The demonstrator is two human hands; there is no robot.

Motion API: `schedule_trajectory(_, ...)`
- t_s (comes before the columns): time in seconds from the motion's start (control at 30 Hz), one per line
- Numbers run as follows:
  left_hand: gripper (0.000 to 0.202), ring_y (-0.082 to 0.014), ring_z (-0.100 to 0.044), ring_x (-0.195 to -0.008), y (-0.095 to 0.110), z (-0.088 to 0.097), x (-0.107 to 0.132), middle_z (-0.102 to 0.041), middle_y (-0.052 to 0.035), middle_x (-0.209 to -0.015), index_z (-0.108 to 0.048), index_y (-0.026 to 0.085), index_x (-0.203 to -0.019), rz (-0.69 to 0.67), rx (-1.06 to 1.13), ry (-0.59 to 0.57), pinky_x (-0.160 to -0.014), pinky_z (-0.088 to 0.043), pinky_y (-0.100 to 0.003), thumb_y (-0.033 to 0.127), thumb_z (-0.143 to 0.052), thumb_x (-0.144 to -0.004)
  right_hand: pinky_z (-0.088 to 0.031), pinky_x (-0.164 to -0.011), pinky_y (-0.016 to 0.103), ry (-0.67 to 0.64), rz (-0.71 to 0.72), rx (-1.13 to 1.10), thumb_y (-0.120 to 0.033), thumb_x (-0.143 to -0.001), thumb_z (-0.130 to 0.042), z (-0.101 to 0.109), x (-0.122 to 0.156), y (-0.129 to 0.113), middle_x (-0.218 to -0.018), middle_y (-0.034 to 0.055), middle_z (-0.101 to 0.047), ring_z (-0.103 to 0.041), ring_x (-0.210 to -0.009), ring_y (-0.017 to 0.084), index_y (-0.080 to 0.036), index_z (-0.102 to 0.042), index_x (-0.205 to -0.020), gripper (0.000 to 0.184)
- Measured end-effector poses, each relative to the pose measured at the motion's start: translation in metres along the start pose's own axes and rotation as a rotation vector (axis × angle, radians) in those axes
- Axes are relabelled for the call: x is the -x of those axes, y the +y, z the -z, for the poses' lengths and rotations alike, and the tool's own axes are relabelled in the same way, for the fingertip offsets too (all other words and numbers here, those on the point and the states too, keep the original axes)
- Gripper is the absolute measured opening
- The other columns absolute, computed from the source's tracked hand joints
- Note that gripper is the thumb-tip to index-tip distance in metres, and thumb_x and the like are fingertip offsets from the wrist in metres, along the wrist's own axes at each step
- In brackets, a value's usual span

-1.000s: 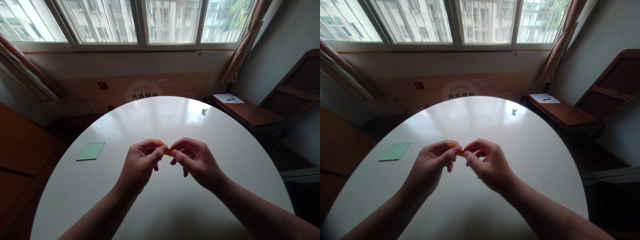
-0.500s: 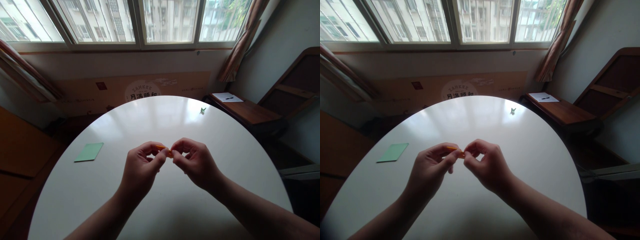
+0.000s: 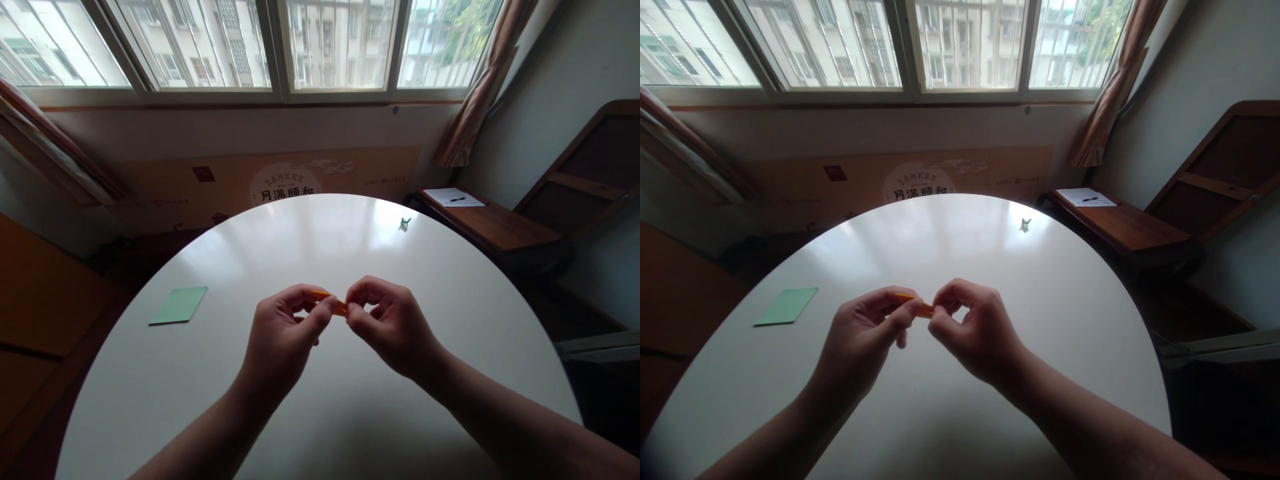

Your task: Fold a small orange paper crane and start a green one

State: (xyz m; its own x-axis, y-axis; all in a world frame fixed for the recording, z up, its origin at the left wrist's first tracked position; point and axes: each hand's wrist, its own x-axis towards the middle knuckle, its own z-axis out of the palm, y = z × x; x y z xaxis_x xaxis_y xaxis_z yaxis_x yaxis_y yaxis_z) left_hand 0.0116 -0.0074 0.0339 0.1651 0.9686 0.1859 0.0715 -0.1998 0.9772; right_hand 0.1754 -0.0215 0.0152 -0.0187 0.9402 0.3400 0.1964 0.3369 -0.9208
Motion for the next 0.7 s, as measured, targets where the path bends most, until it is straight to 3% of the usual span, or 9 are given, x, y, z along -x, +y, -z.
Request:
schedule_trajectory(0.2, 0.011, -0.0093, -0.053, -0.053, -0.0077, 0.0065, -0.0040, -0.072, -0.0020, -0.070, -0.078, 0.017, -0.080, 0.061, 0.061, 0.017, -0.044, -0.045, -0.017, 0.028, -0.076, -0.080, -0.043, -0.045, 0.018, -0.041, 0.025, -0.044, -0.020, -0.087, -0.062, 0.0023, -0.0014, -0.0036, -0.080, 0.0021, -0.069, -0.066, -0.071, 0.015, -0.018, -0.070, -0.090, 0.009)
schedule_trajectory(0.33, 0.014, -0.0097, -0.053, -0.055, -0.0069, 0.0063, -0.0043, -0.073, -0.0038, -0.074, -0.079, 0.016, -0.082, 0.103, 0.104, -0.024, -0.044, -0.045, -0.017, 0.030, -0.078, -0.079, -0.042, -0.043, 0.018, -0.036, 0.015, -0.050, -0.022, -0.088, -0.063, 0.0009, -0.0005, -0.0025, -0.073, 0.0020, -0.068, -0.066, -0.068, 0.015, -0.018, -0.070, -0.084, 0.008)
schedule_trajectory(0.5, 0.021, -0.0114, -0.054, -0.056, -0.0047, 0.0050, -0.0050, -0.064, -0.0010, -0.063, -0.079, 0.016, -0.087, 0.121, 0.144, -0.031, -0.041, -0.045, -0.017, 0.034, -0.079, -0.077, -0.040, -0.041, 0.019, 0.015, -0.052, -0.093, -0.023, -0.088, -0.064, 0.0015, -0.0001, -0.0033, -0.069, 0.0024, -0.068, -0.060, -0.058, 0.012, -0.017, -0.068, -0.080, 0.011)
schedule_trajectory(0.7, 0.015, -0.0100, -0.052, -0.055, -0.0036, 0.0069, -0.0057, -0.066, -0.0004, -0.066, -0.078, 0.017, -0.085, 0.072, 0.021, -0.096, -0.044, -0.045, -0.017, 0.032, -0.073, -0.084, -0.043, -0.044, 0.019, -0.015, -0.043, -0.097, -0.026, -0.088, -0.065, 0.0015, -0.0007, -0.0040, -0.071, 0.0032, -0.068, -0.066, -0.068, 0.016, -0.017, -0.070, -0.081, 0.012)
